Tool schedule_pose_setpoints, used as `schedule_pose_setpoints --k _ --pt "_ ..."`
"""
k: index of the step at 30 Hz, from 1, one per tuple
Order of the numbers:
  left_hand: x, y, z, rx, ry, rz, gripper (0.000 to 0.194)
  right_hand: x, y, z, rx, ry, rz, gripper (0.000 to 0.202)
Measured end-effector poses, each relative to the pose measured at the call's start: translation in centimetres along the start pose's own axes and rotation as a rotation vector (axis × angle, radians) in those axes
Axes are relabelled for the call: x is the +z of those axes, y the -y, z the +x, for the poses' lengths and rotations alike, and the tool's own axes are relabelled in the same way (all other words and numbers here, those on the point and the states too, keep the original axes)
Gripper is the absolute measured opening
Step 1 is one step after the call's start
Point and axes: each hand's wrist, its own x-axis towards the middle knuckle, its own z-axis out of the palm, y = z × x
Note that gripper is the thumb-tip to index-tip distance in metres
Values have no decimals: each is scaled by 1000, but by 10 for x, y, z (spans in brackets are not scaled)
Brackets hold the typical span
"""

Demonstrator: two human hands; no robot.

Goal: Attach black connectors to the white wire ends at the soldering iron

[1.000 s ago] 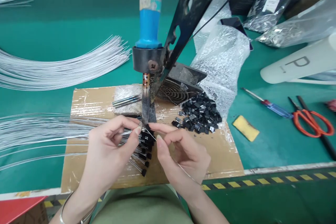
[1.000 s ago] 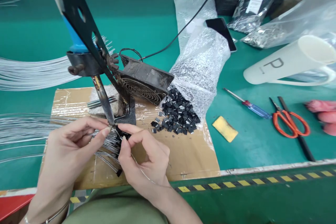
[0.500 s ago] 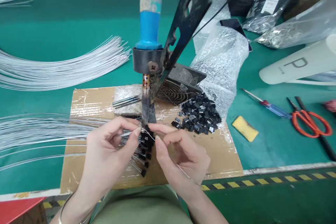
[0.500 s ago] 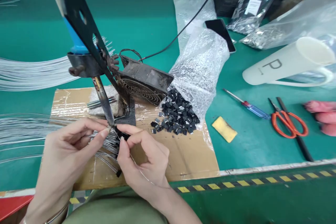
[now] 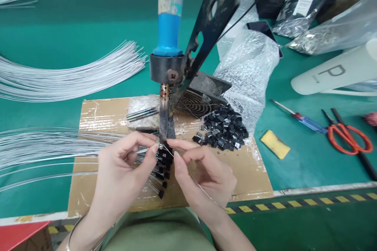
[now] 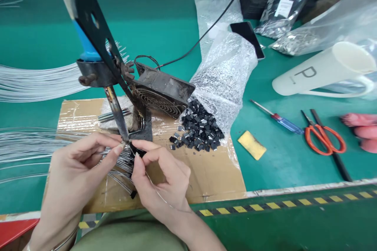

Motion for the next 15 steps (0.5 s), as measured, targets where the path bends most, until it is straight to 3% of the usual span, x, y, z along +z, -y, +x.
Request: schedule_pose_setpoints --k 15 --pt "2 1 1 11 -2 3 11 0 -2 -1 5 -2 -1 22"
